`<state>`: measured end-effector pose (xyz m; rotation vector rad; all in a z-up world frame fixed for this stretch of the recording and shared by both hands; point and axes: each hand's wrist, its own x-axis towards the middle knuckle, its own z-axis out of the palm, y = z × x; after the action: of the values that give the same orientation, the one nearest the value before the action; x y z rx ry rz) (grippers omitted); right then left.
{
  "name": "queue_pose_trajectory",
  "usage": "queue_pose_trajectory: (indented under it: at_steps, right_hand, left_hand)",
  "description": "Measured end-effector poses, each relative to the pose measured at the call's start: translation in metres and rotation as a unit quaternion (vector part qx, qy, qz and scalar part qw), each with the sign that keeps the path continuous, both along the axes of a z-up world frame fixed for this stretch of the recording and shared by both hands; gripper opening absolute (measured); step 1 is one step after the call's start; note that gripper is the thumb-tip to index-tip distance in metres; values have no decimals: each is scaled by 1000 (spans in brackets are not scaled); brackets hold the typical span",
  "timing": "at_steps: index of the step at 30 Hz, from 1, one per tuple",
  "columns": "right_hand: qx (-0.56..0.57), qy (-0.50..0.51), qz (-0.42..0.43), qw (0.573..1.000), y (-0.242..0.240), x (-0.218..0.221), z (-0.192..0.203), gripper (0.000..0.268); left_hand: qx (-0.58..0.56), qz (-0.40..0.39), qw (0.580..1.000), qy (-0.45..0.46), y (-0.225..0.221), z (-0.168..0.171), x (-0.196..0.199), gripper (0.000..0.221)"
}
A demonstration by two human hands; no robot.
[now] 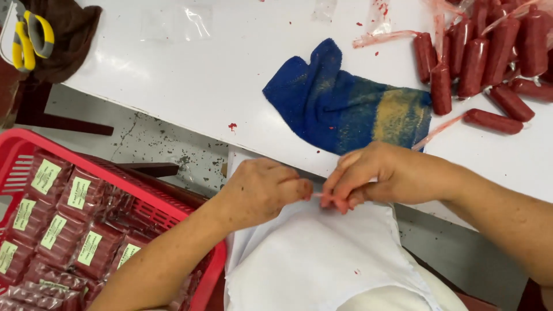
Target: The person repeatedly picks up small sausages from a pile on a white table, wraps each one in a clear plastic film, and places the wrapped sausage into a red basket. The person uses a blue cloth to wipe their hands between wrapping actions.
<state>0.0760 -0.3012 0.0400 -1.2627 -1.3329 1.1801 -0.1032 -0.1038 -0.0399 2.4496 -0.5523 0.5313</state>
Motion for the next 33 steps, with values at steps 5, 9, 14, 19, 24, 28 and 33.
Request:
queue_pose_trajectory:
  at_steps: [5,9,14,19,24,28,33]
  right_hand:
    - [21,390,-319,864,6,-40,-35,6]
    - [54,356,-532,766,27,-30,-107,4]
    - [194,-175,-482,836,26,-2,-60,4]
    - [212,-296,-201,909,11,35,-19,23]
    - [108,-279,-74,951,12,64,-19,10]
    - [79,-250,-66,963,9,69,-35,13]
    - [137,-36,-310,940,13,33,-88,9]
  left_hand:
    - [-568,-42,819,72,-52,-54,43,19]
    - [-839,-50,481,251,-86,-50,66,25]
    - [-778,33,560,283,-47,-3,76,17]
    - [-699,26,579,419,-14,36,79,27]
    - [-314,-12,915,253,2,45,98,42]
    - [-186,-55,966,171,-7,12,112,52]
    - [-253,138,956,-57,-37,-20,101,34]
